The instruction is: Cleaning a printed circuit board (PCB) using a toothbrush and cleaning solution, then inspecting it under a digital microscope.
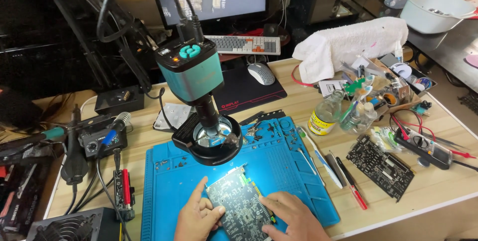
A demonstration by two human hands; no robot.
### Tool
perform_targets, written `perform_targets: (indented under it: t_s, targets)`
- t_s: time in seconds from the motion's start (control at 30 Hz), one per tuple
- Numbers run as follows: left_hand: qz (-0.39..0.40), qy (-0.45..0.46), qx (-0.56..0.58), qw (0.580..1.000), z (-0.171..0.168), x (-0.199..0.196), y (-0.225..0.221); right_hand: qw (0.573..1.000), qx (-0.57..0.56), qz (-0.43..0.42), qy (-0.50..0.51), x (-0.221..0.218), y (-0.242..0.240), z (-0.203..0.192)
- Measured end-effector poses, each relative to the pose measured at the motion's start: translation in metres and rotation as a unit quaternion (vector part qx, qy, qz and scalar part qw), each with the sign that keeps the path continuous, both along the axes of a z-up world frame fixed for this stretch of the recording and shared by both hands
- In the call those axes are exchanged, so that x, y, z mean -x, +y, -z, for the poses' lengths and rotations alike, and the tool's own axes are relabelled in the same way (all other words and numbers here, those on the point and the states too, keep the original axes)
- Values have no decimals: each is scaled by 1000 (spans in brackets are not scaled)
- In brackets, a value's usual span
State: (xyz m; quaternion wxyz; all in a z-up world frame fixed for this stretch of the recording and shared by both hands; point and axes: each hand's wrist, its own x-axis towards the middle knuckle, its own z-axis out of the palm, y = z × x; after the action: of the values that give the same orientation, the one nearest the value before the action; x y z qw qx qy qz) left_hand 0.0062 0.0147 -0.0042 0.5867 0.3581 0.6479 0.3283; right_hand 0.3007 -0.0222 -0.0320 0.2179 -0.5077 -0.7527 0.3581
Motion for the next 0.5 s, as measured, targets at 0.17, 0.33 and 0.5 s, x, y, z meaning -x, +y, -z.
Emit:
perform_targets:
  t_s: [0.17, 0.33, 0.5]
  targets:
    - [0, 23, 14, 1000, -9, -3, -2, 999, 32, -4, -2, 2, -1, -6]
    - [-20, 22, 10, 1000, 4, -8, -1, 1000, 29, 1, 4, -2, 2, 2]
    - [-67, 31, 18, 997, 6, -16, 2, 996, 74, 35, 35, -1, 2, -2]
